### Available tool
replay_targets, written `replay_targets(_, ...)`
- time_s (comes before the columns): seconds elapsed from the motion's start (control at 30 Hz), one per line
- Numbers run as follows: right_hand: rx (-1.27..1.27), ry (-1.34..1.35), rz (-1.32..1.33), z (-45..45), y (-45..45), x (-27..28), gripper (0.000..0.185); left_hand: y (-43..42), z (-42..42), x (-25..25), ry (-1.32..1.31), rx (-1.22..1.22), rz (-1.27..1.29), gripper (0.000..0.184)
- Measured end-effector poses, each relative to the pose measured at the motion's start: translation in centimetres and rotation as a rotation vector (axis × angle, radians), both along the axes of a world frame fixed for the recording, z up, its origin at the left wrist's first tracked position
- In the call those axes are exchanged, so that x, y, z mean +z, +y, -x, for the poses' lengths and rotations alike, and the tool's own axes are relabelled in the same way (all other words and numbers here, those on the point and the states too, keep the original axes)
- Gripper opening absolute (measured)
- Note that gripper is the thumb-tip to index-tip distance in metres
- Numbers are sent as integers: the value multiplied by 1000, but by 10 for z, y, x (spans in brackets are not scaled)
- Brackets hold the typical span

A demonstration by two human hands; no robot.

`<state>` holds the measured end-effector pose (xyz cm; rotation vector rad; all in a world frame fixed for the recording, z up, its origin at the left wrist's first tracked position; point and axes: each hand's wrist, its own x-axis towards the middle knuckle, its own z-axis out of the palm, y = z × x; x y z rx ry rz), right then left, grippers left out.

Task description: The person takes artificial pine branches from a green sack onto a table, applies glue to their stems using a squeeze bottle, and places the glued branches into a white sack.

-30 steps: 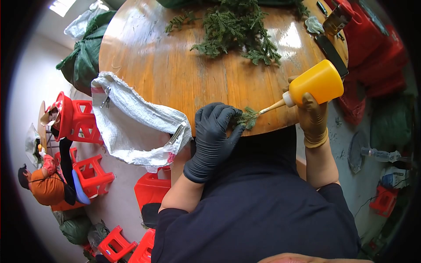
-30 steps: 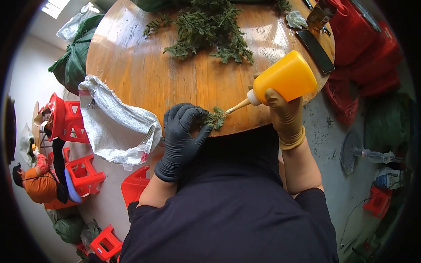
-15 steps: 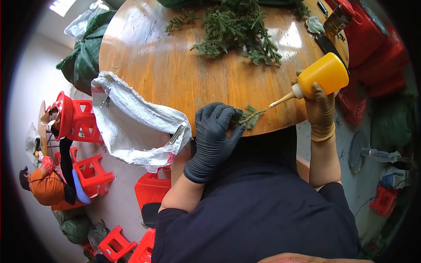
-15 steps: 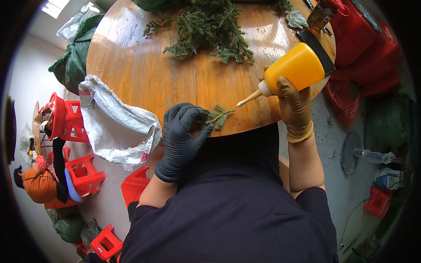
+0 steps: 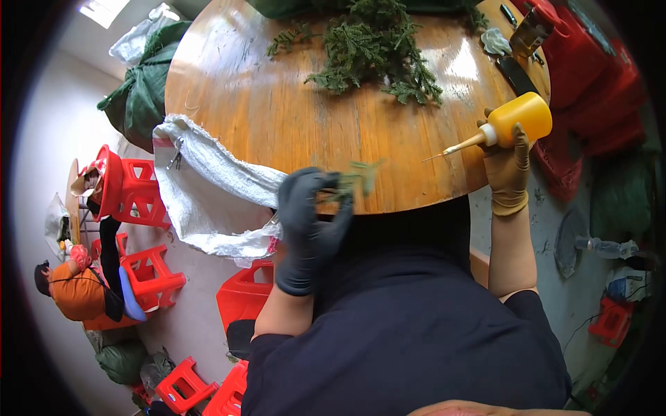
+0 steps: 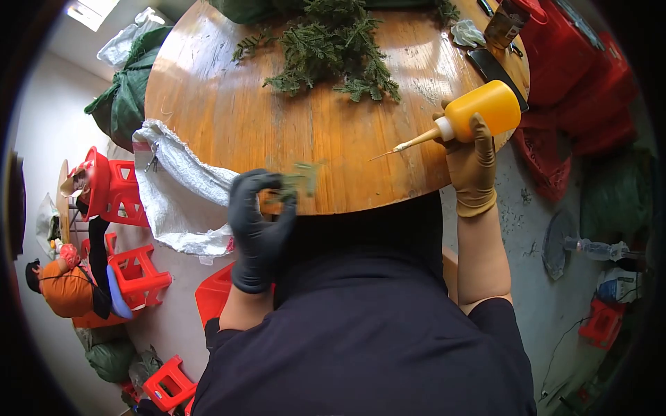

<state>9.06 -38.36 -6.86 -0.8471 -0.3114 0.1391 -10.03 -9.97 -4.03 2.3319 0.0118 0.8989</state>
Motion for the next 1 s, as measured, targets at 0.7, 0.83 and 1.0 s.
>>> replay_targets(0.7,-36,115,-285,-17,-10,-15,58,-36,-167,18,181,-105,-520,29)
replay_targets(0.83,-58,135,-304,-13,-9,-14,58,-27,-149,11,242,-138,-467,16)
replay_targets(1.0,-36,108,-267,-10,-10,-11,58,-8,-74,17,290,-245,-319,14)
